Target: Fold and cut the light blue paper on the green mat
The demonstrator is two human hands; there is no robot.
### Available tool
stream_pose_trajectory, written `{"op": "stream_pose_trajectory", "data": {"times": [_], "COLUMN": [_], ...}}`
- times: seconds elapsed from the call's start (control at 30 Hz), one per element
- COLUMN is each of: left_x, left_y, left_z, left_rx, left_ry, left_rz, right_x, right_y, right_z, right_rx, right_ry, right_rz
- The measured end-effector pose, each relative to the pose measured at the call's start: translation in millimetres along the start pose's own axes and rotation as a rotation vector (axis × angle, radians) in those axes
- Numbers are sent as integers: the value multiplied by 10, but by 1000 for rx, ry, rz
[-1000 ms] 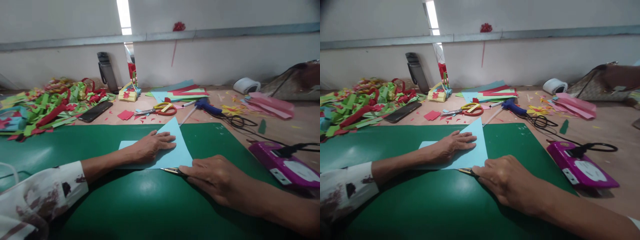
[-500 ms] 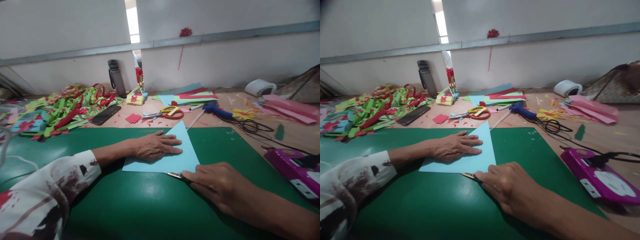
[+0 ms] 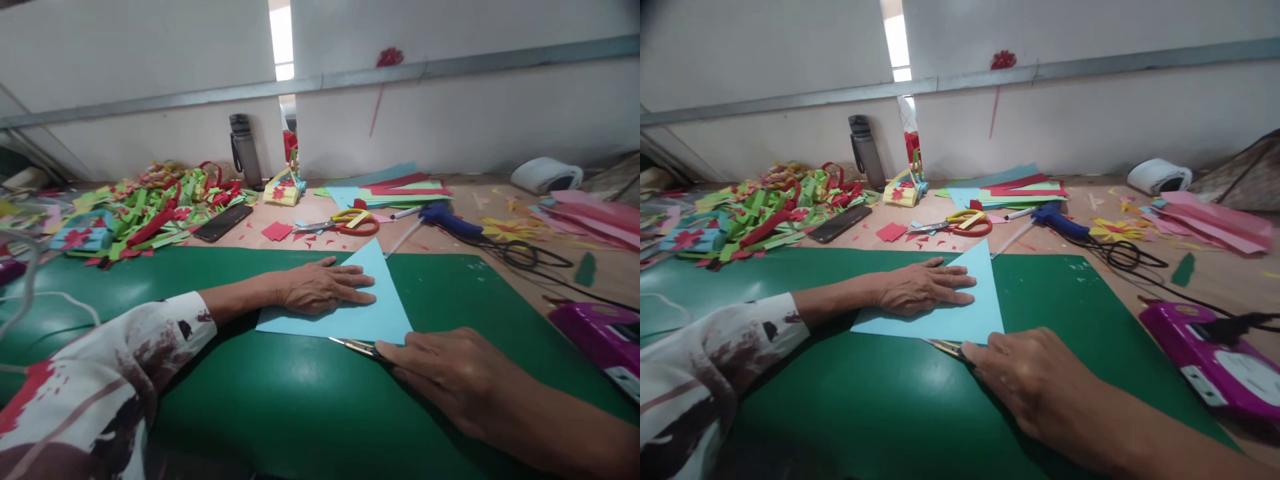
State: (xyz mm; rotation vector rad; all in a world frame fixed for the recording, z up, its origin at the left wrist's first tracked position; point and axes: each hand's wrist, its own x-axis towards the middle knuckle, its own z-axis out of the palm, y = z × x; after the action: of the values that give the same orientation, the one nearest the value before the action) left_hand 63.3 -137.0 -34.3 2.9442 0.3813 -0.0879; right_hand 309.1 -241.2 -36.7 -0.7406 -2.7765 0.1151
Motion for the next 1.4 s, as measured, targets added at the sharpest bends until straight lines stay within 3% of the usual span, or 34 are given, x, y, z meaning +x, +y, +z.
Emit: {"op": "stream_pose_trajectory", "data": {"times": [0.5,0.77,1.2,1.4], "left_x": [-8,0,4,7], "left_y": [-13,25,-20,9], "left_z": [28,-11,30,-6], "left_rx": [13,45,21,10], "left_ry": [57,6,56,21], "left_rz": [19,-15,29,-28], "right_x": [318,443,563,682], "right_y": [-128,-214,-247,-305], "right_z": [131,181,247,304], "right_rx": [-21,-34,-31,-42], "right_ry": [-21,33,37,64], "right_rz": [-10,-15,-22,-46]}}
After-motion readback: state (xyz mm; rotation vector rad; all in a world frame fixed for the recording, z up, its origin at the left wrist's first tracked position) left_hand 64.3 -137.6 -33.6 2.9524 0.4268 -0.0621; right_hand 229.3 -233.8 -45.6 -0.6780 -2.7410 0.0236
